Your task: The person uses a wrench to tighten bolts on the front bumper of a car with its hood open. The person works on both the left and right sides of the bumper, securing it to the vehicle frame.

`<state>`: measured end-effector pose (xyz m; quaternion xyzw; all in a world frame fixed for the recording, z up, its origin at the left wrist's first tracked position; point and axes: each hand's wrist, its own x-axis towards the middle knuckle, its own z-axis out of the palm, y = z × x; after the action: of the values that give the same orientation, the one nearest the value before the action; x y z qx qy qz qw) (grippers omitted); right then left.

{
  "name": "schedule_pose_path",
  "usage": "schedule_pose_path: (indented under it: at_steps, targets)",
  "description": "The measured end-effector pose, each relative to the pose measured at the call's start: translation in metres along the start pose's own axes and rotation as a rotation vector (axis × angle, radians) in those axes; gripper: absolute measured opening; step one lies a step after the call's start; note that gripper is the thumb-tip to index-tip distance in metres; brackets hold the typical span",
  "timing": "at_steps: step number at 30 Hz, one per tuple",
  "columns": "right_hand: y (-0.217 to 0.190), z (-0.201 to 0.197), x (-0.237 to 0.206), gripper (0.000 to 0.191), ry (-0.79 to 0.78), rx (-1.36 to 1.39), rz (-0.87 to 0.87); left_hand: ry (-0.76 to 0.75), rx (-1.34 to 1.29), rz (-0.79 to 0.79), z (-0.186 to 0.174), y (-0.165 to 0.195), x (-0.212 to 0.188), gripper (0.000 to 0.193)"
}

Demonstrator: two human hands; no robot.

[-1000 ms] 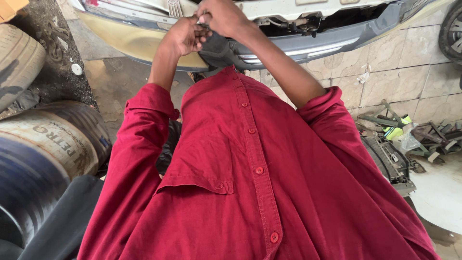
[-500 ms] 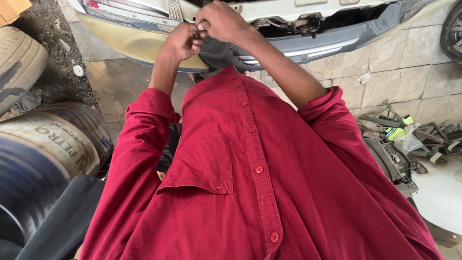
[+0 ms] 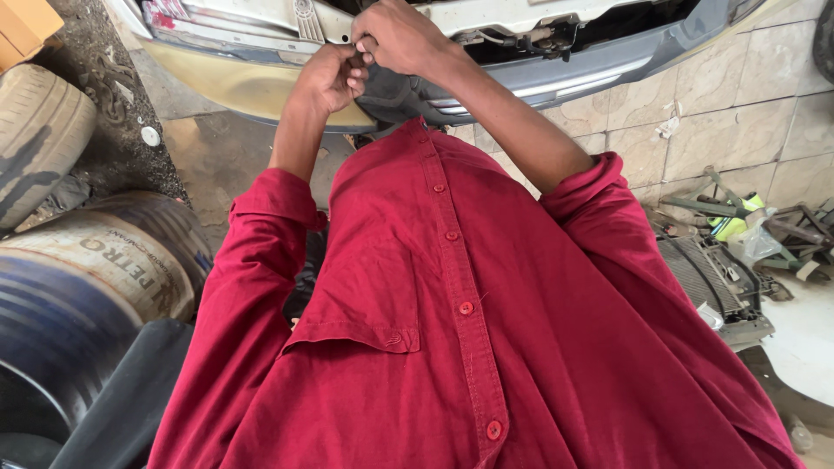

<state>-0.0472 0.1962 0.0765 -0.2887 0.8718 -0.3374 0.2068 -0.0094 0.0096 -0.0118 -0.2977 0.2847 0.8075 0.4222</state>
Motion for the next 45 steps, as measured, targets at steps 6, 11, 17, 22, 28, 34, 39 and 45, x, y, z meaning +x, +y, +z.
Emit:
schedule_pose_path:
  at_steps: [6, 11, 17, 22, 28, 34, 39, 45]
  targets:
    - [0.009, 0.0, 0.007, 0.014, -0.033, -0.084, -0.003, 0.061, -0.007, -0.04, 0.006, 0.006, -0.001, 0.008]
    - [0.003, -0.005, 0.006, 0.01, -0.07, -0.087, -0.049, 0.017, 0.029, -0.06, 0.004, 0.008, 0.0, 0.009]
    - [-0.006, -0.007, 0.004, 0.009, -0.017, -0.052, -0.081, -0.042, -0.073, -0.033, 0.01, 0.003, 0.005, 0.013]
    - [-0.002, -0.008, -0.001, 0.009, 0.004, -0.093, -0.025, 0.053, -0.11, 0.018, 0.021, -0.005, 0.01, 0.015]
    - [0.018, -0.002, -0.013, 0.013, -0.032, -0.235, -0.086, 0.12, -0.115, 0.09, 0.032, -0.022, 0.019, 0.016]
    - [0.03, 0.027, -0.032, 0.019, 0.027, -0.353, -0.108, 0.0, 0.019, 0.112, 0.011, -0.028, -0.003, 0.024]
    - [0.024, 0.048, -0.05, 0.01, 0.146, -0.267, -0.088, -0.015, 0.105, 0.193, -0.007, -0.04, -0.02, 0.037]
    - [0.024, 0.05, -0.039, 0.014, 0.271, -0.237, -0.049, -0.067, -0.124, 0.259, -0.003, -0.067, -0.015, 0.088]
